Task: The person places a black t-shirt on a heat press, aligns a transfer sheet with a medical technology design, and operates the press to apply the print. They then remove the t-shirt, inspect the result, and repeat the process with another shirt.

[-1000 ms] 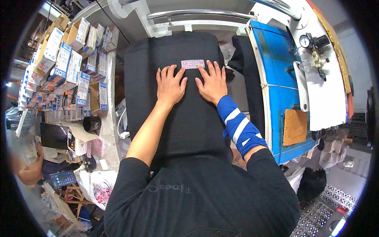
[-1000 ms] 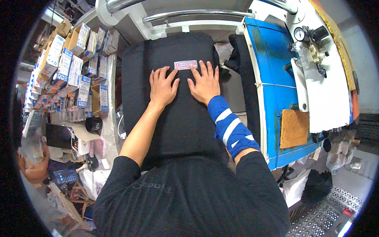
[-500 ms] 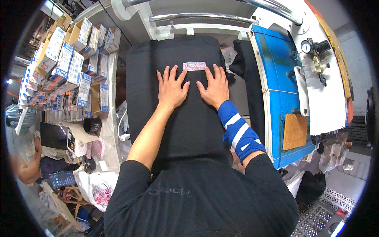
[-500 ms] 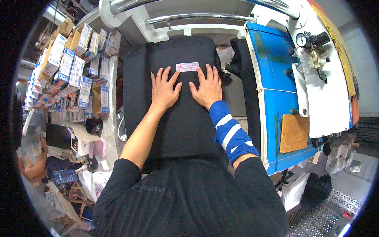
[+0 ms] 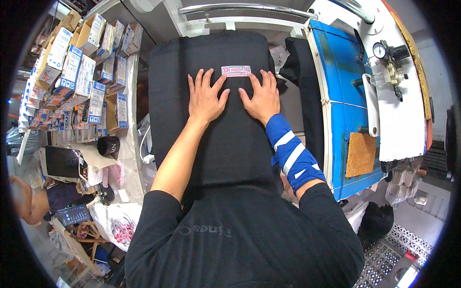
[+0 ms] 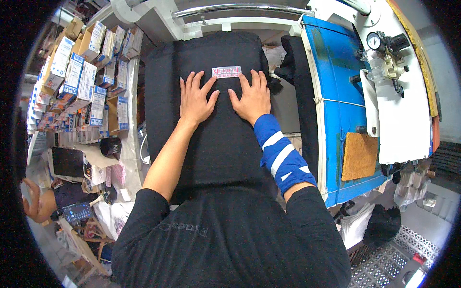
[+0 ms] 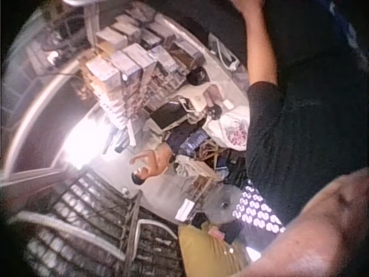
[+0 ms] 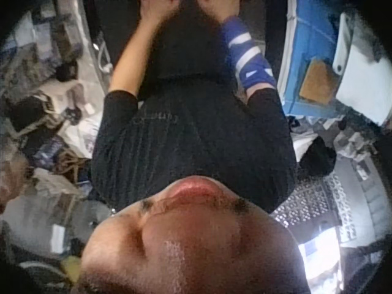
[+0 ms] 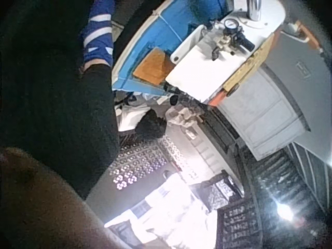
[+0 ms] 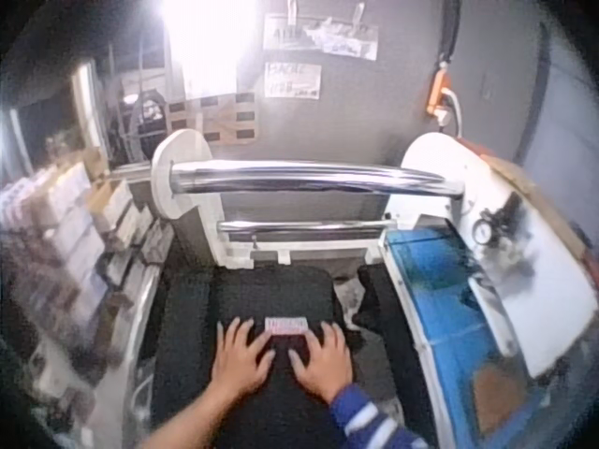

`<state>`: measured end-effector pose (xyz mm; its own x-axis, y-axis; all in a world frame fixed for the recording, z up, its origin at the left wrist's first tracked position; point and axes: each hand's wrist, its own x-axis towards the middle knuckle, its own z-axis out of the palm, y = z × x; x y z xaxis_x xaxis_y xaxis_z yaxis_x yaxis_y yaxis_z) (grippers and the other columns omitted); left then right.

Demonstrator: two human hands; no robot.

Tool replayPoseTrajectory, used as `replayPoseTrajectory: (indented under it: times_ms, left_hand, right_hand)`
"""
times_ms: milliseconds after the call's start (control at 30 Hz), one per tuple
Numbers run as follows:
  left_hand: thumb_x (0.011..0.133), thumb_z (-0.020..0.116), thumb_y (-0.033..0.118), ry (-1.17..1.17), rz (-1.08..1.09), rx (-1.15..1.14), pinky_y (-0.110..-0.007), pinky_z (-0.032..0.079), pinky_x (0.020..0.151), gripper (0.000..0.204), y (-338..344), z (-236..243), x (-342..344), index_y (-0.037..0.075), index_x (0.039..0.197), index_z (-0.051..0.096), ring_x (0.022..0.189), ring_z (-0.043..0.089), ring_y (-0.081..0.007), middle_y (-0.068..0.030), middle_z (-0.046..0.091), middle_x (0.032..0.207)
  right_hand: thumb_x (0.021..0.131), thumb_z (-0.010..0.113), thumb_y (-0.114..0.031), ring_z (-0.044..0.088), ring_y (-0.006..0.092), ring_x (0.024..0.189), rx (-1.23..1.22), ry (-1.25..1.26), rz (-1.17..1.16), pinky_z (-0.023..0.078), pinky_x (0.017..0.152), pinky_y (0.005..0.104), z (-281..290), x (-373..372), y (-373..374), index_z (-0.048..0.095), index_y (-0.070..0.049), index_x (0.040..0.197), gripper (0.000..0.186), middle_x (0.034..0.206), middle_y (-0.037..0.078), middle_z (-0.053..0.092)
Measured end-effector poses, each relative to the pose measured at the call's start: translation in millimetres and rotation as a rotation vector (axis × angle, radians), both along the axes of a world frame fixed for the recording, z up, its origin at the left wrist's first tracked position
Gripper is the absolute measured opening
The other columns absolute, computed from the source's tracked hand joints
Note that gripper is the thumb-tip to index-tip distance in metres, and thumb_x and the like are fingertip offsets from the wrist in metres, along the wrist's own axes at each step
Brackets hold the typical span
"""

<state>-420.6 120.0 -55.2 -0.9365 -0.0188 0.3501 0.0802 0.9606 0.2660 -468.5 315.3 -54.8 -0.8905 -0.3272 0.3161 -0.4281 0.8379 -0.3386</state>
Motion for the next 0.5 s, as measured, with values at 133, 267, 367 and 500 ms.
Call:
replayPoseTrajectory:
  times_ms: [133,267,367,500]
  left_hand:
    - [0.095,0.065,0.039,-0.017,0.005,0.002,-0.066,0.019,0.122,0.047,0.2,1.4,1.2,0.021,0.138,0.063,0.145,0.036,-0.0404,-0.0166,0.049,0.149]
    - [0.094,0.066,0.039,0.003,-0.001,0.015,-0.065,0.019,0.122,0.047,-0.1,1.2,1.0,0.022,0.137,0.064,0.145,0.036,-0.0399,-0.0164,0.049,0.149]
    - [0.094,0.066,0.039,0.009,0.003,0.019,-0.065,0.019,0.122,0.046,-0.6,-0.8,-0.1,0.022,0.137,0.065,0.145,0.037,-0.0396,-0.0162,0.049,0.148]
    - [0.094,0.066,0.039,0.015,0.007,0.019,-0.065,0.020,0.122,0.046,-0.3,-1.4,-0.3,0.022,0.136,0.065,0.145,0.037,-0.0393,-0.0158,0.050,0.148]
  right_hand:
    - [0.090,0.069,-0.045,0.036,0.0455,0.144,-0.007,-0.004,-0.006,0.044,0.108,0.0570,-0.2,-0.1,-0.6,0.061,-0.010,0.136,0.059,0.150,0.024,0.047]
    - [0.090,0.069,-0.045,0.035,0.0455,0.145,-0.010,-0.005,-0.009,0.044,0.108,0.0569,0.9,-0.2,-0.6,0.061,-0.010,0.136,0.059,0.149,0.024,0.047]
    - [0.090,0.069,-0.046,0.035,0.0454,0.145,-0.008,-0.002,-0.002,0.044,0.108,0.0569,0.2,-0.9,-0.2,0.061,-0.010,0.136,0.059,0.149,0.024,0.047]
    - [0.090,0.069,-0.046,0.035,0.0455,0.145,-0.014,-0.003,-0.001,0.044,0.109,0.0573,-1.9,-1.2,0.0,0.061,-0.010,0.137,0.060,0.150,0.024,0.046]
